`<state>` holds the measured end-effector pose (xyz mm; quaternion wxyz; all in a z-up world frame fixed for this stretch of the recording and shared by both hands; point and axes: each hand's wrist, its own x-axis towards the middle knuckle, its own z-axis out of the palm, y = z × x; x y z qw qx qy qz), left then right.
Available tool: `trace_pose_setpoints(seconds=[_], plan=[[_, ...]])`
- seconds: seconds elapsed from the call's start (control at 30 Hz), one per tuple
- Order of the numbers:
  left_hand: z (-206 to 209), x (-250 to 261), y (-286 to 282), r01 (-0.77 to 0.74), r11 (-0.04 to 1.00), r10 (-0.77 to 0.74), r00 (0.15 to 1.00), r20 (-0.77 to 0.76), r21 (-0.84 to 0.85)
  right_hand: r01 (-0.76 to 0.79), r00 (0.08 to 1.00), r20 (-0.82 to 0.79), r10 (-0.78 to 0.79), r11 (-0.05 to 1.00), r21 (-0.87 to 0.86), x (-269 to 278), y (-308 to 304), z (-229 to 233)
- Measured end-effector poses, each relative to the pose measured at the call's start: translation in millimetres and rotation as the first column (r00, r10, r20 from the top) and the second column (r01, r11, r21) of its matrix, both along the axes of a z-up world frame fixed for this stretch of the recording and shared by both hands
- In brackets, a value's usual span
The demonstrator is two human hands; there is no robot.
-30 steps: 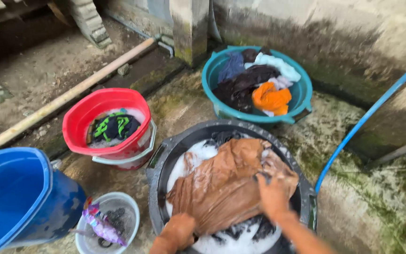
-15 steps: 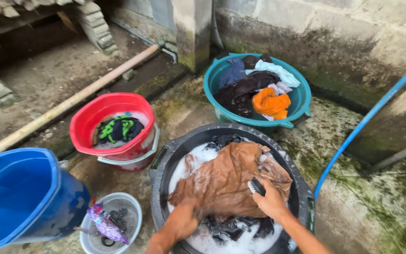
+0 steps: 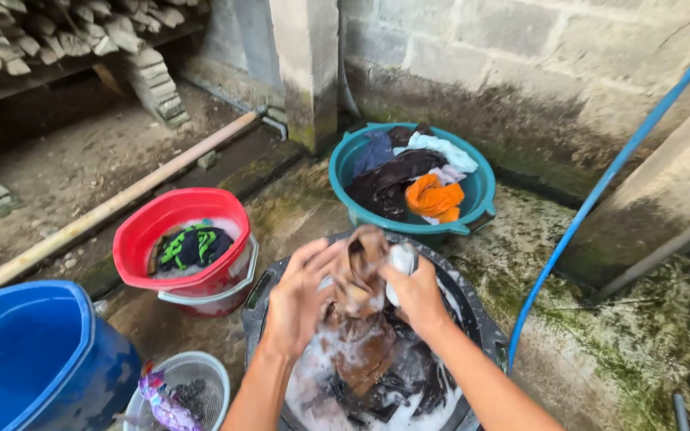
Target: Washing various clothing items by hand in a basin with water and soap.
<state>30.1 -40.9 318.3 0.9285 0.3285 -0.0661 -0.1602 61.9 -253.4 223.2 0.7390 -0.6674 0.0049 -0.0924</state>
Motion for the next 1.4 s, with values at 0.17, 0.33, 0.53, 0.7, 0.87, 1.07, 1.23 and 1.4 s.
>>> trace_pose_setpoints(seconds=[0.17, 0.33, 0.53, 0.7, 0.87, 1.07, 1.23, 1.4], plan=[[-265.9, 36.9, -24.1, -0.49, 0.45, 0.115, 0.861, 0.496, 0.747, -0.047, 0.997, 0.068, 0.032, 0.972, 0.23, -8.2, 9.4, 118.0], [-223.3, 24.7, -78.7, -0.574, 0.046, 0.322, 0.783, 0.532, 0.817, -0.076, 0.992, 0.119, 0.04, 0.944, 0.32, -23.8, -8.9, 180.6], [-201.8, 81.7, -23.4, -0.452, -0.052, 0.236, 0.861, 0.45, 0.891, -0.134, 0.986, 0.147, 0.081, 0.909, 0.394, -48.9, -62.8, 171.0], [-94.9, 46.9, 30.5, -0.09, -0.389, -0.188, 0.982, 0.017, 0.917, -0.033, 0.995, -0.057, 0.082, 0.807, 0.589, -64.1, -82.4, 130.1], [-64.2, 37.9, 45.0, -0.233, -0.538, -0.175, 0.971, 0.163, 0.81, 0.027, 0.993, -0.105, 0.045, 0.802, 0.597, -69.4, -104.1, 82.6], [-97.6, 68.5, 31.3, -0.372, -0.079, 0.053, 0.925, 0.377, 0.925, -0.076, 0.912, -0.322, 0.256, 0.873, 0.482, -89.6, -91.1, -9.1], [-55.5, 41.9, -2.4, -0.281, 0.748, 0.152, 0.954, 0.258, 0.601, -0.215, 0.707, -0.674, 0.215, 0.973, 0.085, -118.9, -25.9, -107.6], [-24.9, 26.8, 1.5, -0.122, 0.992, 0.122, 0.992, 0.01, -0.026, -0.453, 0.783, -0.503, 0.367, 0.89, -0.054, -126.9, -20.8, -87.6]])
